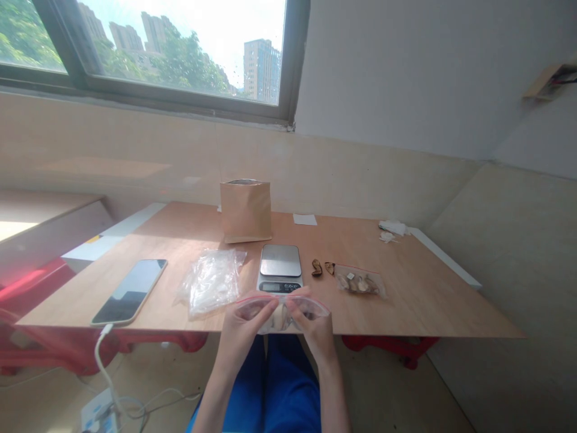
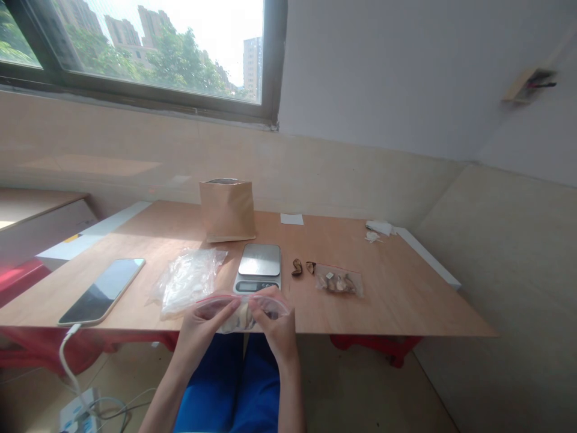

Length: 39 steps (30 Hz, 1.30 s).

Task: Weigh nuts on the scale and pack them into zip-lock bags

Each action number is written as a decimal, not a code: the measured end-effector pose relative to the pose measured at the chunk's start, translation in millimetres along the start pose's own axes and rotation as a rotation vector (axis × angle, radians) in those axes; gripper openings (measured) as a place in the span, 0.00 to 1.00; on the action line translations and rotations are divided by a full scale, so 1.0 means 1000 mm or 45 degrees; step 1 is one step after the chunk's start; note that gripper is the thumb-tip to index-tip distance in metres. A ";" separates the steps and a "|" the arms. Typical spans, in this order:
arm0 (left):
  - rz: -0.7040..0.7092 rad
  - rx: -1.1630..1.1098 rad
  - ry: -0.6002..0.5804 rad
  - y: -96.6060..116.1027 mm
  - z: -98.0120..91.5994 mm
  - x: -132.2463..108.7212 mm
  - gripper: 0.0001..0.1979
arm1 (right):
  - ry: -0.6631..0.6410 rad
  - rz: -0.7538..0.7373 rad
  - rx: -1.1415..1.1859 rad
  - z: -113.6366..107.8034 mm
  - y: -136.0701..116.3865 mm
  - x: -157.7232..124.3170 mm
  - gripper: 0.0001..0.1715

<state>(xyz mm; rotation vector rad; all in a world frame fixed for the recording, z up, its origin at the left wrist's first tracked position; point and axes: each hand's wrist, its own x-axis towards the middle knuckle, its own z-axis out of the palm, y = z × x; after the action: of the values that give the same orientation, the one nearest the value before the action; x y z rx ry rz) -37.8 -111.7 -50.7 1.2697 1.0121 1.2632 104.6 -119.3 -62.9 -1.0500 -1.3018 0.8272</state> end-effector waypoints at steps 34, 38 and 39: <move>0.300 0.291 0.232 -0.002 0.010 -0.006 0.07 | 0.156 -0.115 -0.043 0.017 -0.010 -0.001 0.05; 0.323 0.360 0.313 -0.005 0.011 -0.007 0.07 | 0.243 -0.139 -0.049 0.022 -0.009 -0.002 0.06; 0.317 0.361 0.333 -0.005 0.011 -0.007 0.08 | 0.244 -0.145 -0.052 0.023 -0.008 -0.002 0.07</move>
<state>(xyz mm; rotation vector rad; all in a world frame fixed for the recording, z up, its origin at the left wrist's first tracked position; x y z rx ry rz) -27.5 -118.9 -55.8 1.5095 1.2850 1.5466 81.4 -120.3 -56.6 -1.0510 -1.2074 0.6012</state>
